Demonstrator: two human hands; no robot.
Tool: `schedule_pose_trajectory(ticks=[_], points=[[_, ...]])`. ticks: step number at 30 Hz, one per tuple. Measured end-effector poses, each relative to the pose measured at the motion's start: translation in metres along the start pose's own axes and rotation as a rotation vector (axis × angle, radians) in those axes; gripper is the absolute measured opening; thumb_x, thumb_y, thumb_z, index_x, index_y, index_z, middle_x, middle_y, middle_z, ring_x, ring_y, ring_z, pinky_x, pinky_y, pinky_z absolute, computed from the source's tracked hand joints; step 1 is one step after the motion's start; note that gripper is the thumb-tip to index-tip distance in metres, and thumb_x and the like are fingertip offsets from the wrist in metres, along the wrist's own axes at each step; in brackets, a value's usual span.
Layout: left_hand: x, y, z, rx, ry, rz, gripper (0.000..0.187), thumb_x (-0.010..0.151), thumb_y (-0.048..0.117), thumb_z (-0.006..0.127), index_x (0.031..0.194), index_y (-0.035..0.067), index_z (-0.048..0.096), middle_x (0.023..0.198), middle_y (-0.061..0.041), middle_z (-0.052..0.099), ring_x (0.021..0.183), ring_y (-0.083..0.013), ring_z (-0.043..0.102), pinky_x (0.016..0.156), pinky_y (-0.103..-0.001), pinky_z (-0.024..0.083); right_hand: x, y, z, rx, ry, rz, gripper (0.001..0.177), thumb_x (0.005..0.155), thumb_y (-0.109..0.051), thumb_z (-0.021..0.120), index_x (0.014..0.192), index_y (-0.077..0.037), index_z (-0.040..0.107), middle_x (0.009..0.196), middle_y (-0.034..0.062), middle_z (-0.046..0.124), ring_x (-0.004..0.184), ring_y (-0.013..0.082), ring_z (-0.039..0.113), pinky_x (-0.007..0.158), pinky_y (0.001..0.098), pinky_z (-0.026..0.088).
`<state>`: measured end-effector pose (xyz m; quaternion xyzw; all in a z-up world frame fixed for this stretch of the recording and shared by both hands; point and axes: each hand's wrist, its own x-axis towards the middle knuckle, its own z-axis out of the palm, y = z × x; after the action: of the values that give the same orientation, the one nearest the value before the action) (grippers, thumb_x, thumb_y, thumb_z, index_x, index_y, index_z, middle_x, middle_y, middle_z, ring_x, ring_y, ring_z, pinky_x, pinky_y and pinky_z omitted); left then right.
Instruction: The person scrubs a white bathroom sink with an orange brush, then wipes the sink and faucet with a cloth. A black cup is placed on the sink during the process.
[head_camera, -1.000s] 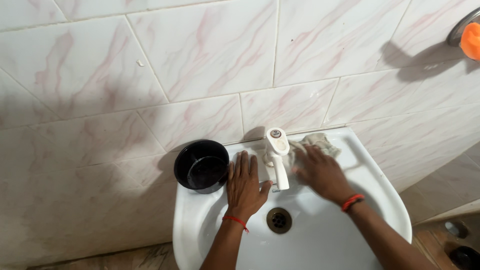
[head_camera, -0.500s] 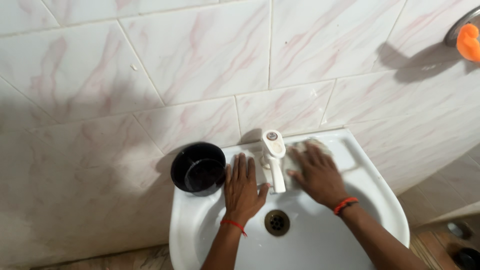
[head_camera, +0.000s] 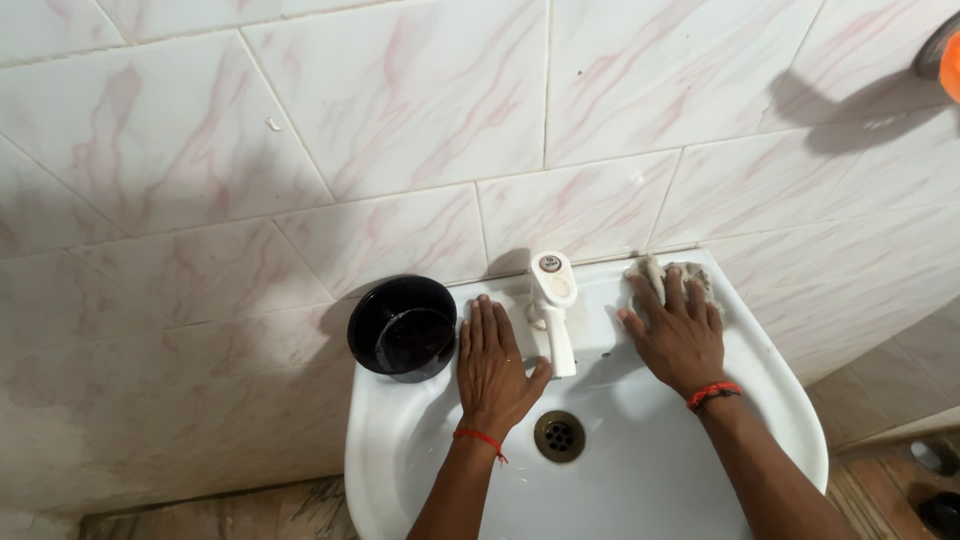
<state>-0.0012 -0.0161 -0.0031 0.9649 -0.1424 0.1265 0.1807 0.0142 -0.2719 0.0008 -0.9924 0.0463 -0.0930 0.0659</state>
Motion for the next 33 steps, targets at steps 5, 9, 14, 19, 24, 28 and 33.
schedule_pose_trajectory(ticks=[5, 9, 14, 19, 24, 28, 33], points=[[0.003, 0.003, 0.0, -0.002, -0.023, -0.019, 0.098, 0.082, 0.045, 0.069, 0.149, -0.015, 0.029, 0.16, -0.034, 0.023, 0.153, -0.0413, 0.017, 0.124, -0.05, 0.013, -0.009, -0.01, 0.012, 0.019, 0.15, -0.207, 0.071, 0.101, -0.044, 0.045, 0.164, -0.022, 0.023, 0.161, 0.0211, 0.034, 0.145, 0.0494, 0.029, 0.115, 0.0574, 0.026], [0.003, 0.004, -0.002, -0.013, 0.003, -0.005, 0.096, 0.081, 0.042, 0.071, 0.148, -0.015, 0.031, 0.159, -0.034, 0.026, 0.152, -0.0412, 0.019, 0.123, -0.05, 0.016, -0.022, -0.017, 0.0, 0.146, 0.114, -0.27, 0.074, 0.099, -0.04, 0.049, 0.164, -0.017, 0.023, 0.158, 0.0139, 0.041, 0.146, 0.0448, 0.034, 0.117, 0.0557, 0.028], [-0.004, 0.008, -0.01, -0.087, 0.105, 0.057, 0.069, 0.08, 0.026, 0.074, 0.134, -0.011, 0.053, 0.145, -0.03, 0.047, 0.141, -0.0419, 0.04, 0.119, -0.053, 0.027, -0.015, -0.018, 0.002, 0.208, 0.141, -0.186, 0.069, 0.096, -0.044, 0.054, 0.155, -0.015, 0.034, 0.164, 0.0155, 0.031, 0.148, 0.0407, 0.03, 0.116, 0.0566, 0.027], [-0.011, 0.011, -0.031, -0.196, 0.294, 0.161, 0.023, 0.09, 0.009, 0.065, 0.111, 0.002, 0.072, 0.13, -0.012, 0.066, 0.122, -0.0289, 0.061, 0.103, -0.045, 0.044, -0.011, -0.032, 0.015, 0.157, 0.156, -0.165, 0.069, 0.098, -0.048, 0.055, 0.155, -0.014, 0.036, 0.163, 0.0217, 0.026, 0.149, 0.0448, 0.024, 0.114, 0.0653, 0.02], [-0.017, 0.008, -0.069, -0.081, 0.701, 0.171, 0.017, 0.088, 0.01, 0.068, 0.104, 0.008, 0.074, 0.132, -0.009, 0.062, 0.13, -0.0304, 0.056, 0.107, -0.049, 0.035, -0.009, -0.035, 0.014, 0.135, 0.111, -0.14, 0.069, 0.096, -0.049, 0.055, 0.154, -0.016, 0.037, 0.164, 0.0207, 0.025, 0.15, 0.0439, 0.023, 0.114, 0.0663, 0.018], [-0.015, -0.018, -0.091, 0.027, 0.859, -0.077, 0.032, 0.086, 0.017, 0.071, 0.116, 0.007, 0.07, 0.144, -0.017, 0.054, 0.138, -0.0367, 0.047, 0.112, -0.058, 0.025, -0.009, -0.032, 0.012, 0.186, 0.12, -0.154, 0.07, 0.095, -0.05, 0.057, 0.153, -0.016, 0.039, 0.165, 0.0195, 0.025, 0.15, 0.043, 0.025, 0.114, 0.0634, 0.02], [-0.018, -0.061, -0.081, -0.282, 0.694, -0.431, 0.055, 0.087, 0.023, 0.071, 0.134, 0.001, 0.054, 0.148, -0.023, 0.046, 0.138, -0.0409, 0.045, 0.111, -0.055, 0.033, -0.006, -0.032, 0.012, 0.189, 0.123, -0.129, 0.071, 0.093, -0.05, 0.058, 0.152, -0.017, 0.041, 0.165, 0.0178, 0.026, 0.149, 0.0424, 0.025, 0.115, 0.0607, 0.021]])
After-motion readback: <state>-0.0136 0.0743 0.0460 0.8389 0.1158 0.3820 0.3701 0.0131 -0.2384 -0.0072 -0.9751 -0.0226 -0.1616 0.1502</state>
